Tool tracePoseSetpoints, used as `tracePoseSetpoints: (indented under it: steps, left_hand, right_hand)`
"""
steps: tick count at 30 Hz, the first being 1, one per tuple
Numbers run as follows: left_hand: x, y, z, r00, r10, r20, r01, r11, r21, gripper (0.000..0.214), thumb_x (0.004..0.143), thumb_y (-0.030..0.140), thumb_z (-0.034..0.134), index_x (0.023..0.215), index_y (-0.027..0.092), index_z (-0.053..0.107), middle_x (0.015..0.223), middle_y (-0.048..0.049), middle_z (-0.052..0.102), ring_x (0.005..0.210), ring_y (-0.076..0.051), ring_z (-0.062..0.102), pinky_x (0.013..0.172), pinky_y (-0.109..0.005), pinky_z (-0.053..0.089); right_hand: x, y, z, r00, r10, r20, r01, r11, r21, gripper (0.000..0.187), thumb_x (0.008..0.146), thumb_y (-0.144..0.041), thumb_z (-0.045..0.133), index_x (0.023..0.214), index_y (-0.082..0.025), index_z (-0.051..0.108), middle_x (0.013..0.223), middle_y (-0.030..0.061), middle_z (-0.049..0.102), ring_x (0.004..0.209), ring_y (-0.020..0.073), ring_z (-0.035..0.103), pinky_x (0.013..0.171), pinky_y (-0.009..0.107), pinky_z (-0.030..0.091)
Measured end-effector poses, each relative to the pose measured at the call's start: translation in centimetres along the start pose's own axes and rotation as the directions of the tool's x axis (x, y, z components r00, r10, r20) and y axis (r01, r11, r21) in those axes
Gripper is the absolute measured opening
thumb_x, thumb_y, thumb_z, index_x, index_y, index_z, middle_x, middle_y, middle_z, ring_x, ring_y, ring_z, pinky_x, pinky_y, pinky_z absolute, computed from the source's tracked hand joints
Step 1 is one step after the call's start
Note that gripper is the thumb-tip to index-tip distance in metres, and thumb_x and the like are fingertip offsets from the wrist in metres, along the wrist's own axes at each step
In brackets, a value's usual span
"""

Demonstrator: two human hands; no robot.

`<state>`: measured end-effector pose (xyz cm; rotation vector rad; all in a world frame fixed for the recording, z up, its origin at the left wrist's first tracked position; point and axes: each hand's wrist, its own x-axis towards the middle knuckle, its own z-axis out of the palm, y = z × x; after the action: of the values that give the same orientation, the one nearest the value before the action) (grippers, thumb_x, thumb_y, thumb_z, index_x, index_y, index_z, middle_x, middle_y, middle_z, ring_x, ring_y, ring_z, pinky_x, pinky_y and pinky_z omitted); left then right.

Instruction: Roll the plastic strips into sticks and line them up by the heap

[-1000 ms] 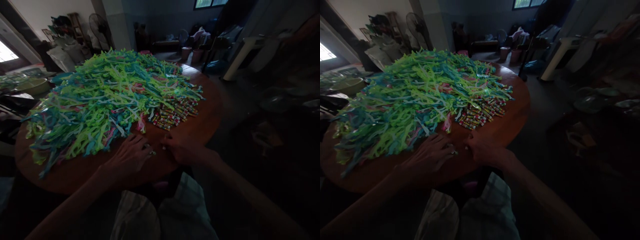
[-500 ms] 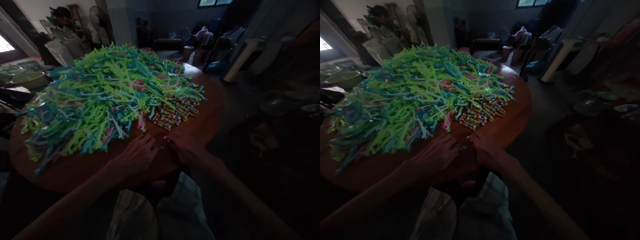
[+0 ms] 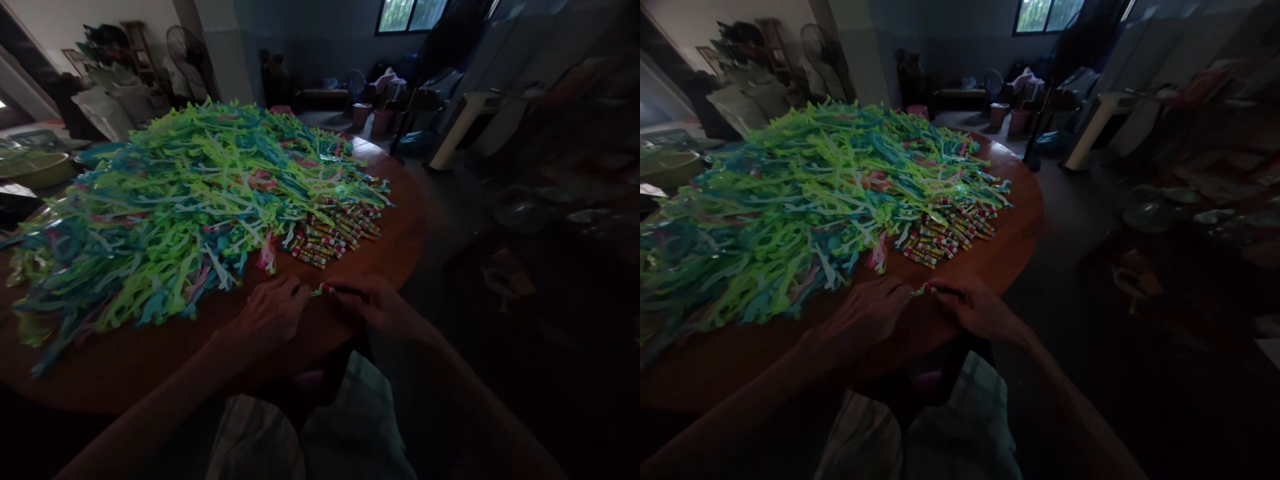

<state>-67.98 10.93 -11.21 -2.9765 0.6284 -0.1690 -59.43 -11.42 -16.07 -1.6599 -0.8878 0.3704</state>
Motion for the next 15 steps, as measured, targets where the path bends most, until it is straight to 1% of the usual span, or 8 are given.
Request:
tracePoseSetpoints:
  steps: [3, 6, 9, 12, 15]
  left_hand:
    - [-0.4, 0.0, 0.0, 1.000, 0.011, -0.009, -0.011, 1.000, -0.022, 0.021, 0.096, 0.006, 0.043, 0.100, 0.016, 0.061, 0.094, -0.0058, 0.063, 0.082, -0.020, 0.059, 0.067, -0.034, 0.039]
    - [-0.7, -0.1, 0.1, 1.000, 0.013, -0.025, -0.014, 0.999, -0.052, 0.021, 0.100, 0.010, 0.041, 0.100, 0.016, 0.062, 0.092, -0.0052, 0.061, 0.079, -0.019, 0.058, 0.066, -0.034, 0.038]
    - [-0.9, -0.2, 0.3, 0.999, 0.003, -0.054, -0.008, 0.997, -0.082, 0.021, 0.103, 0.015, 0.041, 0.100, 0.017, 0.062, 0.091, -0.0044, 0.060, 0.080, -0.018, 0.058, 0.067, -0.034, 0.038]
    - [-1.0, -0.4, 0.4, 0.998, -0.006, -0.066, 0.001, 0.998, -0.069, 0.023, 0.105, 0.019, 0.042, 0.101, 0.017, 0.064, 0.090, -0.0042, 0.060, 0.079, -0.018, 0.057, 0.067, -0.034, 0.037]
    - [-1.1, -0.5, 0.4, 0.998, 0.003, -0.063, -0.006, 0.999, -0.042, 0.024, 0.105, 0.020, 0.041, 0.109, 0.019, 0.065, 0.089, -0.0039, 0.059, 0.076, -0.019, 0.056, 0.063, -0.034, 0.035]
  right_hand:
    - [-0.1, -0.1, 0.4, 0.999, 0.036, -0.008, -0.035, 0.996, 0.088, 0.039, 0.096, -0.044, 0.058, 0.122, -0.020, 0.073, 0.071, -0.0006, 0.060, 0.062, 0.0125, 0.050, 0.054, 0.023, 0.039]
    - [-0.2, -0.1, 0.8, 0.998, 0.057, -0.004, -0.055, 0.986, 0.160, 0.043, 0.096, -0.048, 0.059, 0.124, -0.018, 0.073, 0.067, -0.0018, 0.054, 0.059, 0.0110, 0.046, 0.053, 0.023, 0.036]
    - [-0.2, 0.0, 1.0, 0.997, 0.078, 0.023, -0.081, 0.974, 0.212, 0.048, 0.095, -0.051, 0.060, 0.126, -0.016, 0.072, 0.067, -0.0017, 0.053, 0.059, 0.0107, 0.045, 0.053, 0.023, 0.033]
    - [-0.3, 0.0, 1.2, 0.995, 0.094, 0.029, -0.098, 0.978, 0.182, 0.048, 0.093, -0.052, 0.062, 0.124, -0.017, 0.073, 0.070, -0.0001, 0.057, 0.061, 0.0112, 0.046, 0.053, 0.023, 0.034]
    - [-0.4, -0.2, 1.3, 0.996, 0.085, 0.035, -0.090, 0.983, 0.159, 0.045, 0.094, -0.048, 0.061, 0.125, -0.017, 0.074, 0.071, 0.0010, 0.062, 0.061, 0.0119, 0.050, 0.053, 0.023, 0.038]
